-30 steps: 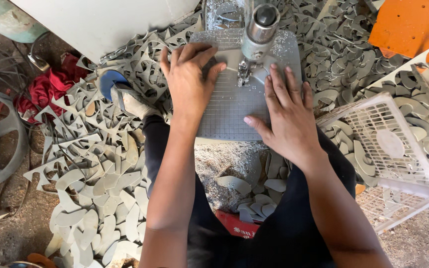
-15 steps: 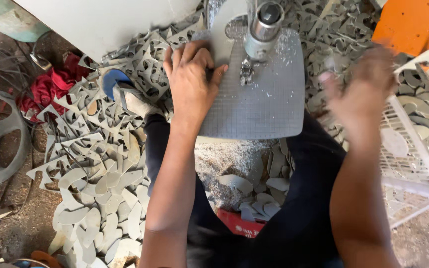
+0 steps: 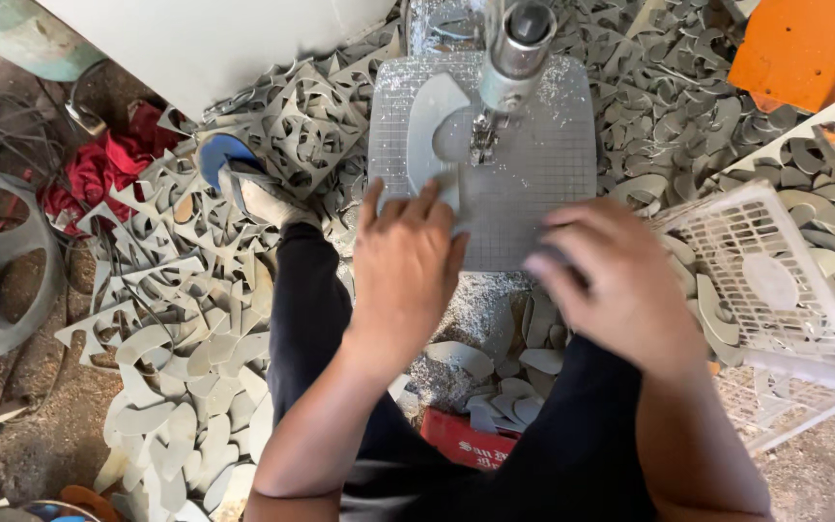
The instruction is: The person repeatedly places gray shoe sole pieces under a vertical grinding machine and moves them back and forth to smooth the edges. Finished pieces are set aside on the floor while new pieces are picked up from a nearby pile.
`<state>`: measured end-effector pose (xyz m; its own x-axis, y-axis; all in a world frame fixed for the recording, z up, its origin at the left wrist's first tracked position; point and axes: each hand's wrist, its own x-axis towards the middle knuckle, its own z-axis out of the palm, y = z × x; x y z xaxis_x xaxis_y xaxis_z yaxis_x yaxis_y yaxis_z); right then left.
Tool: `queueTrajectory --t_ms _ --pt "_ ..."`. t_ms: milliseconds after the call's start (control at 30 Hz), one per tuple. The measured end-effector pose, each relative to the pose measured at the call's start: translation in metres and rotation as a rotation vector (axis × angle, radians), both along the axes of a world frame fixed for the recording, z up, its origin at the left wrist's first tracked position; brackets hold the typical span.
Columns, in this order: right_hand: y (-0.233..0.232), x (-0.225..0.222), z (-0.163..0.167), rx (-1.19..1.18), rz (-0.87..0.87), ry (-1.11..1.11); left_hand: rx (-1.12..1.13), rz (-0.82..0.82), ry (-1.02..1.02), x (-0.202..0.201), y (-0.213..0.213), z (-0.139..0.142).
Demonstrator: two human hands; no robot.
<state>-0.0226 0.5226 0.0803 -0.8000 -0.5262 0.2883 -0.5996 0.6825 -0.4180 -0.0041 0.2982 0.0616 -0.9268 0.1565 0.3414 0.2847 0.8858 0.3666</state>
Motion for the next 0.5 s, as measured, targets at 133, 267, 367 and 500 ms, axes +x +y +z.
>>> queueTrajectory --t_ms 133,267,367,500 --pt "-0.039 0.011 -0.012 0.123 0.176 0.227 -0.046 -0.094 -0.094 0.029 0.011 0.014" --pt "-0.046 0.016 -0.038 0.122 0.169 0.144 0.013 -0.202 -0.186 0.033 0.004 0.032" --pt "-0.034 0.028 -0.038 0.159 0.131 0.121 0.222 -0.286 -0.293 0.028 -0.012 0.042" --pt "0.023 0.061 -0.023 0.067 -0.088 0.03 0.302 -0.316 -0.209 0.021 -0.023 0.043"
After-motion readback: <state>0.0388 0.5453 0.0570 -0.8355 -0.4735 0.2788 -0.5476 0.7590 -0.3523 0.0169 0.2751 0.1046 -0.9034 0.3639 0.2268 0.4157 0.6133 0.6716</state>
